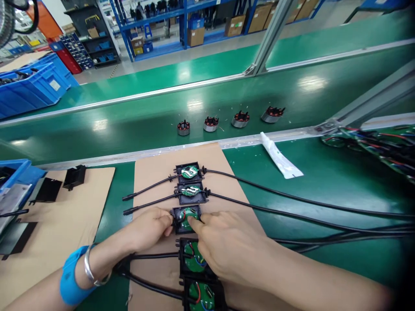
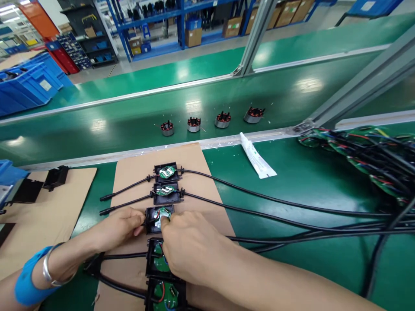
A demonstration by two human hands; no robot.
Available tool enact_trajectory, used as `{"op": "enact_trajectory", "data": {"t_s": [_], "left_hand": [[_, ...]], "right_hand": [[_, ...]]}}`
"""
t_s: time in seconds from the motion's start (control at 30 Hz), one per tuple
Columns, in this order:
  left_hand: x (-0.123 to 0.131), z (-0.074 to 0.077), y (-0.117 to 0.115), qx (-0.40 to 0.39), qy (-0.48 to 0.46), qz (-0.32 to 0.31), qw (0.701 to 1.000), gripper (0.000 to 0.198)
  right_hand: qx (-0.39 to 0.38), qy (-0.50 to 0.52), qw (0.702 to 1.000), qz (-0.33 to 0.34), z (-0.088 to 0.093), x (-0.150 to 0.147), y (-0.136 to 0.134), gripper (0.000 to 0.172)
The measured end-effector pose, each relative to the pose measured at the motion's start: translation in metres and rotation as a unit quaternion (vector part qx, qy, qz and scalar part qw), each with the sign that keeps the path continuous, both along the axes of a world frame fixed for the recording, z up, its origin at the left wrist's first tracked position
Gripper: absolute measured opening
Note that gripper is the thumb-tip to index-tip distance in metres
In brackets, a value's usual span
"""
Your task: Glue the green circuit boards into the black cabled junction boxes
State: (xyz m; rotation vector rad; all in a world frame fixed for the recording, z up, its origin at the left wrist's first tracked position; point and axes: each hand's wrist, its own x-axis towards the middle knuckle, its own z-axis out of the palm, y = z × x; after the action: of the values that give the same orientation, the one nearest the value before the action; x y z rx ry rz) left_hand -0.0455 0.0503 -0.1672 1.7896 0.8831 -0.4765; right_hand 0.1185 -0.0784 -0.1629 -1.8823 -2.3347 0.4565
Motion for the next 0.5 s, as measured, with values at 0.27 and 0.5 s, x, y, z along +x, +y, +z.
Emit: {"op": "enact_trajectory", "data": {"t_s": [0.27,0.5], "left_hand": [[0.008,0.004,-0.012,0.368,0.054,-0.201,0.906,0.036],[-0.027,-0.009,-0.042,0.542,-0.164,-0.161,0.808,0.044]], "right_hand": [[-0.047,-0.012,0.999,0.006,0.006,-0.001,0.004,0.019],[-0.051,-0.031,0.998,0.015,0.012,-0.003,0.005,0.024]]}}
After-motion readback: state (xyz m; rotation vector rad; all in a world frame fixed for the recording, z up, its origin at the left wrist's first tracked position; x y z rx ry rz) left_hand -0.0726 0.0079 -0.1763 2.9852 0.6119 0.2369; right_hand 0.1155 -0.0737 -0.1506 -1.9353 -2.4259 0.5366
